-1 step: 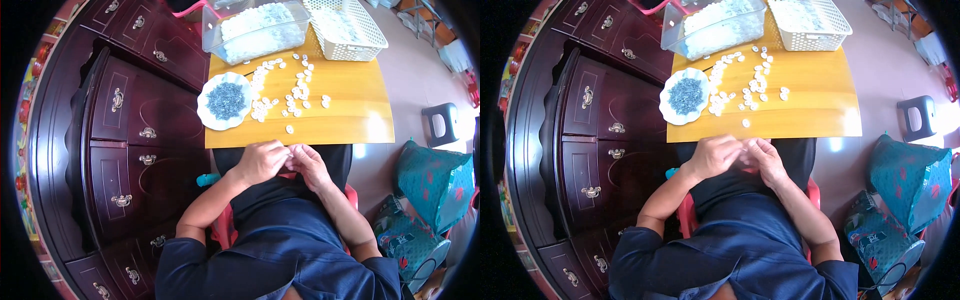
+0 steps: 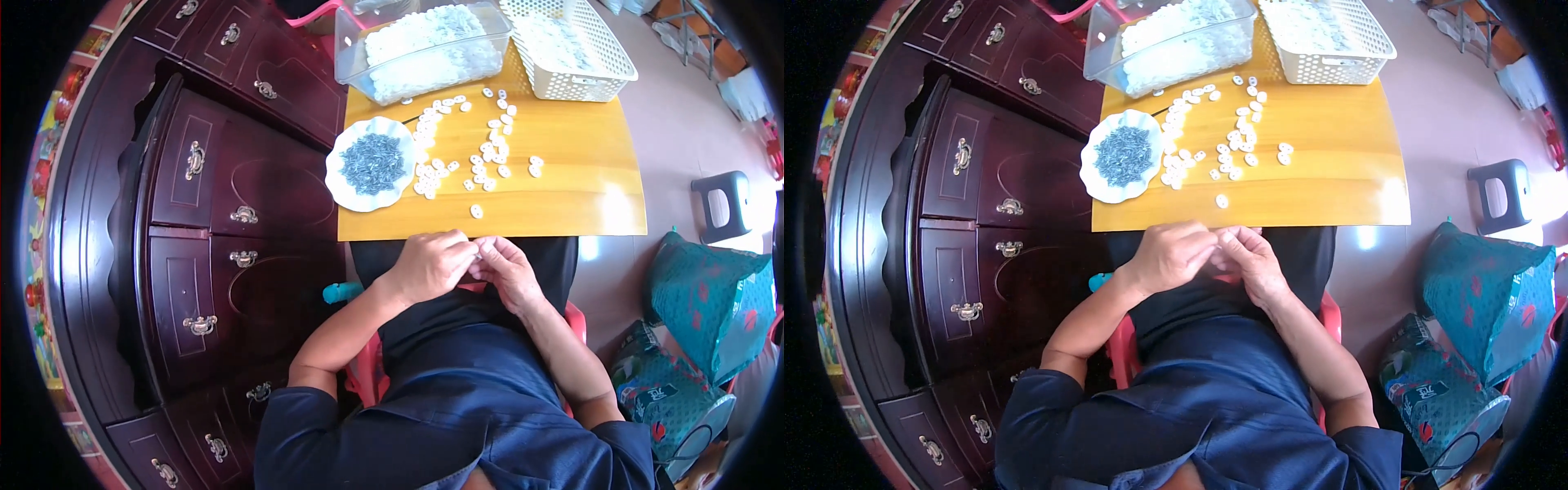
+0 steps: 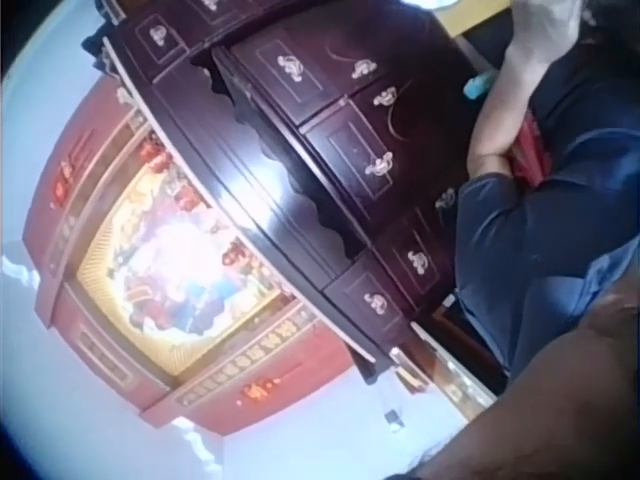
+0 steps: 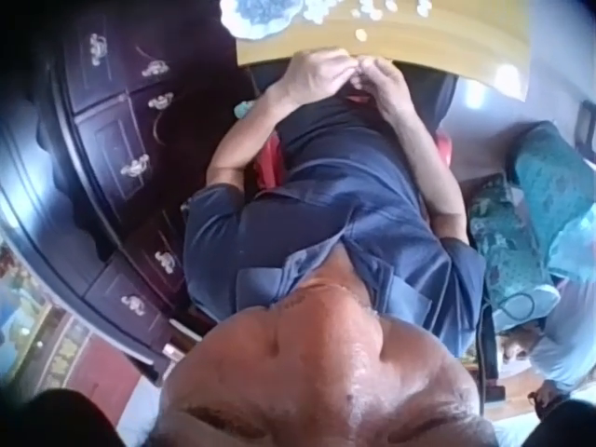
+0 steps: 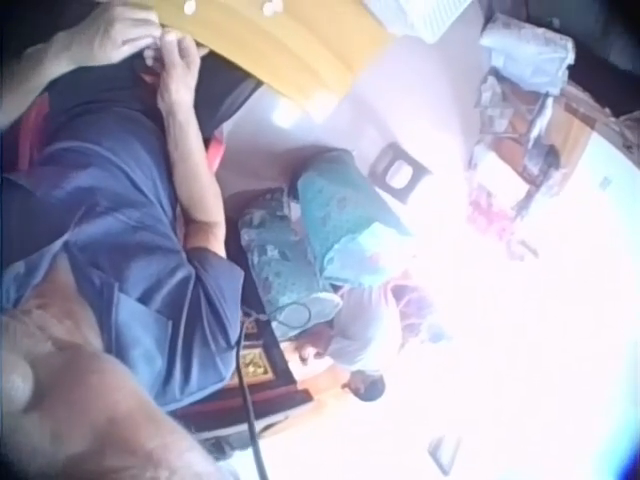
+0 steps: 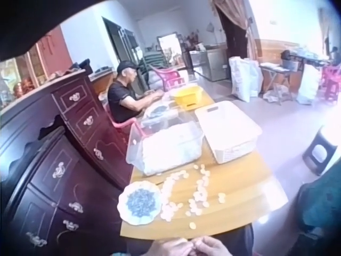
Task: Assembling small blue pins into white circular plastic button components.
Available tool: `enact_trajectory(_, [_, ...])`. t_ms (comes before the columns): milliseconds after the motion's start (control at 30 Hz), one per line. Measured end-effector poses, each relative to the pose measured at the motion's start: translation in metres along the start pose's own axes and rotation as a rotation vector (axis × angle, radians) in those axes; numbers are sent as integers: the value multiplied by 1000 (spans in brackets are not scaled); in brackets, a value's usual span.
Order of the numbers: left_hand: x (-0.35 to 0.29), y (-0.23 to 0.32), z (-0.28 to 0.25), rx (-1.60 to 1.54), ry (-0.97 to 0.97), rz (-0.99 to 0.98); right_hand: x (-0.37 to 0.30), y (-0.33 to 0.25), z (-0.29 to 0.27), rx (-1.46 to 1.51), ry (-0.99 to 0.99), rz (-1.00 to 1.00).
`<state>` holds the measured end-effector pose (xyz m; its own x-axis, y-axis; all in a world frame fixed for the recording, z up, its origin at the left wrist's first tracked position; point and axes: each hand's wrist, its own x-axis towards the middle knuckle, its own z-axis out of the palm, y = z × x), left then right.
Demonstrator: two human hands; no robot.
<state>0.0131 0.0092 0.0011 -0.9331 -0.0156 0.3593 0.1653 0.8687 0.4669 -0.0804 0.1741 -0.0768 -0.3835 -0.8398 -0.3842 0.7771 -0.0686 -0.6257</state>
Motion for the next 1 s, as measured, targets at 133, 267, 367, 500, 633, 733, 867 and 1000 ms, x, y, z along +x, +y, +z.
enact_trajectory(133, [0,-1,1,-31,6,26,-1,-6,1,-95,4,7])
enact_trajectory(267, [-3,0,0,-45,-25,9,-5,-9,5,-100,-18,39])
enact_trajectory(367, [-4,1,0,-51,-25,7,-5,-13,2,-103,-86,33])
enact_trajectory(500, [-4,-1,-10,-80,-49,-64,-5,-13,2,-40,-114,53])
enact_trajectory(633, [-11,-33,-35,76,97,-285,-8,-9,10,-42,-107,-13])
enact_trajectory(733, [-17,-61,-51,233,149,-423,-9,-9,12,-127,-71,-16])
enact_trajectory(867, [-24,-78,-50,393,100,-470,-8,-9,13,-133,-54,-30])
enact_trajectory(1000, [-29,-84,-42,411,140,-378,-6,-7,6,-96,-40,-68])
